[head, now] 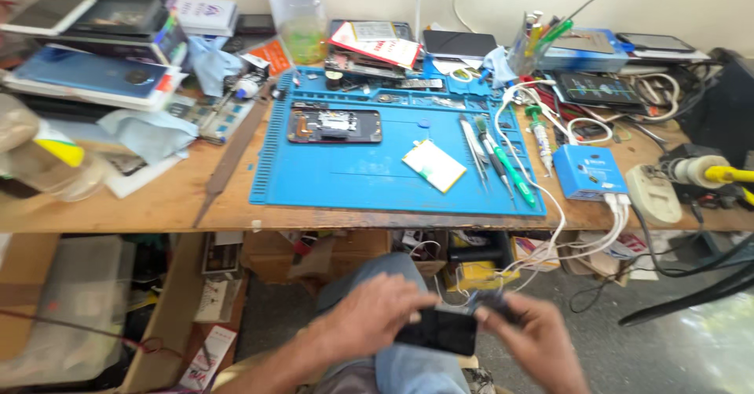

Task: The person uses a prying tool to separate the screen from the phone body, then wipes the screen with a cloth. The person then uses tweezers to remove small components from the screen assembly.

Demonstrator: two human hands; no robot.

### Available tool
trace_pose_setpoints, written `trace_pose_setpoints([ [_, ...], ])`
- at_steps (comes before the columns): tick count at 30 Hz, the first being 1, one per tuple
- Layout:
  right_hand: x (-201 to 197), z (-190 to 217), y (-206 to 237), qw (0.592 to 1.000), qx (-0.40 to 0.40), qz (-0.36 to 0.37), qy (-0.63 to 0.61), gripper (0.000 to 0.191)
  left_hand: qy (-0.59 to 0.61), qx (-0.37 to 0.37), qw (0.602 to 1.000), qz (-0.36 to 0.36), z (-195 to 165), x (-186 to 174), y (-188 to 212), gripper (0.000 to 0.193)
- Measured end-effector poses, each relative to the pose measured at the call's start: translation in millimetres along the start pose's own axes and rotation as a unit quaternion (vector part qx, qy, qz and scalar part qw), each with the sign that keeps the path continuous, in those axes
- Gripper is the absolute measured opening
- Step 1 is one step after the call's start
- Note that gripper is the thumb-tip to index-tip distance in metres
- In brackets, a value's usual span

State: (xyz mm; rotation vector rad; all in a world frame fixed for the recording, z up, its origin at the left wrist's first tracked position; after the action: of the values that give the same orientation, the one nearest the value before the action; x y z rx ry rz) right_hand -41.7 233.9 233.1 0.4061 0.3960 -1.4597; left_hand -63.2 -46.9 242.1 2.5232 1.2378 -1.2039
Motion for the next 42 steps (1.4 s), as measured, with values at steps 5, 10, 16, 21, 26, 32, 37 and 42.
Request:
trace_pose_setpoints([
  [5, -31.7, 92.4, -43.7, 0.998, -0.023, -0.051, 0.006, 0.026, -0.036, 0.065, 0.996, -0.052, -15.7, -99.8, -37.4, 0.034],
  [10, -18.7, 141.5, -129.2, 0.985, -0.105, -0.047, -0.132, 0.022, 0.018, -0.054, 0.993, -0.103, 3.5, -167.3, -78.6, 0.035],
  [16, 7.4, 126.4, -182.0, 0.968, -0.1, -0.034, -0.228, 0.018, 0.119, -0.068, 0.978, -0.155, 54.1, -171.3, -90.5, 0.037],
  [21, 9.8, 137.5, -209.4, 0.962, -0.086, -0.028, -0.256, 0.017, 0.201, -0.091, 0.961, -0.164, 82.5, -170.2, -99.2, 0.039],
  [26, -0.5, 182.0, -226.2, 0.977, -0.126, -0.024, -0.17, 0.016, 0.088, -0.019, 0.959, -0.268, 75.8, -183.5, -115.8, 0.042],
  [32, -10.5, 226.6, -227.3, 0.986, -0.158, -0.05, -0.02, 0.015, 0.088, -0.028, 0.935, -0.342, 68.4, -179.1, -126.4, 0.051],
  [37, 4.8, 240.5, -228.2, 0.982, -0.172, -0.084, 0.001, 0.017, 0.051, -0.018, 0.929, -0.367, 70.8, -162.5, -127.1, 0.096],
  [42, 24.3, 239.1, -233.6, 0.974, -0.22, -0.063, 0.009, 0.016, 0.022, -0.063, 0.93, -0.36, 74.0, -164.5, -121.8, 0.12],
])
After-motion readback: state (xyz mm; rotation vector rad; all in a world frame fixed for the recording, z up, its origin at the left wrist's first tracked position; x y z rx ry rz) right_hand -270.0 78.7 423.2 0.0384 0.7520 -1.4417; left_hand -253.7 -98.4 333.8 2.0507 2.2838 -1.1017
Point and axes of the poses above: each hand's wrist, its own y-axis away from the middle knuckle, its own x-axis out of the palm, z = x × y, the point moved 1 cm from there along -y, towards the middle knuckle, and after that the axes turned 1 degree about y, right-handed, at the moved point
